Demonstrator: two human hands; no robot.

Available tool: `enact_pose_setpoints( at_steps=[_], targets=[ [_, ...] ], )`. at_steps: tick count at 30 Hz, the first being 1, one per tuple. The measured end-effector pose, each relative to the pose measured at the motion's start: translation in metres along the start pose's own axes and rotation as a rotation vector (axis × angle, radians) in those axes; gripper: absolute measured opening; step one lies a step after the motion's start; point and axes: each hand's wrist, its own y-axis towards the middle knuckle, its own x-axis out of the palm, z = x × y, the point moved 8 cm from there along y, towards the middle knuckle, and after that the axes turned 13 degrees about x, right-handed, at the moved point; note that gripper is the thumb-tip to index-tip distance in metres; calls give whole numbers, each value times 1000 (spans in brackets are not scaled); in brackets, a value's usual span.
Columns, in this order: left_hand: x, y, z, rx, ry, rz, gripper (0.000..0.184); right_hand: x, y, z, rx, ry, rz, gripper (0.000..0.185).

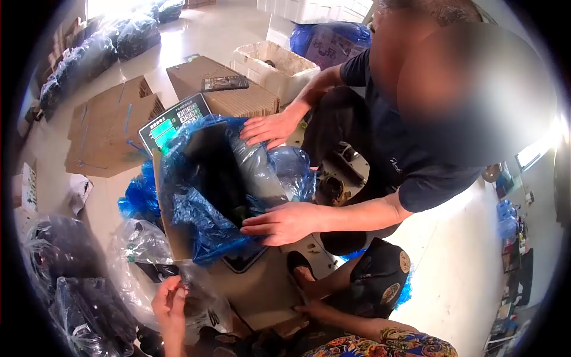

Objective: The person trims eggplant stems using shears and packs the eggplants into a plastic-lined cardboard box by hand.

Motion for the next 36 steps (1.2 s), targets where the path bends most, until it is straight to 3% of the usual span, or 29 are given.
enact_pose_setpoints(
  at_steps=[3, 5, 7, 10, 14, 19, 25, 28, 34, 36],
  targets=[
    [53, 9, 101, 267, 413, -350, 23, 5, 16, 12, 93, -18, -98, 54],
    [98, 0, 150, 619, 513, -572, 29, 10, 16, 14, 88, 33, -119, 45],
    [131, -19, 173, 651, 461, -672, 25, 9, 14, 9, -18, 139, -50, 44],
    [167, -45, 196, 737, 389, -783, 24, 8, 9, 10, 66, 70, -69, 46],
    [183, -70, 203, 826, 406, -871, 24, 5, 8, 6, -14, 105, -42, 45],
    [189, -90, 194, 787, 479, -900, 19, 7, 6, 9, 62, 104, -91, 41],
    [196, -106, 161, 749, 389, -925, 21, 9, 42, 31, -54, 185, -58, 41],
    [201, -109, 129, 749, 512, -1022, 18, 12, 47, 35, -61, 144, -36, 43],
    [201, -111, 101, 647, 525, -1109, 15, 1, -16, 3, 148, -57, -46, 41],
    [202, -109, 104, 641, 510, -1101, 15, 1, -9, 8, 126, -41, -44, 42]
  ],
)
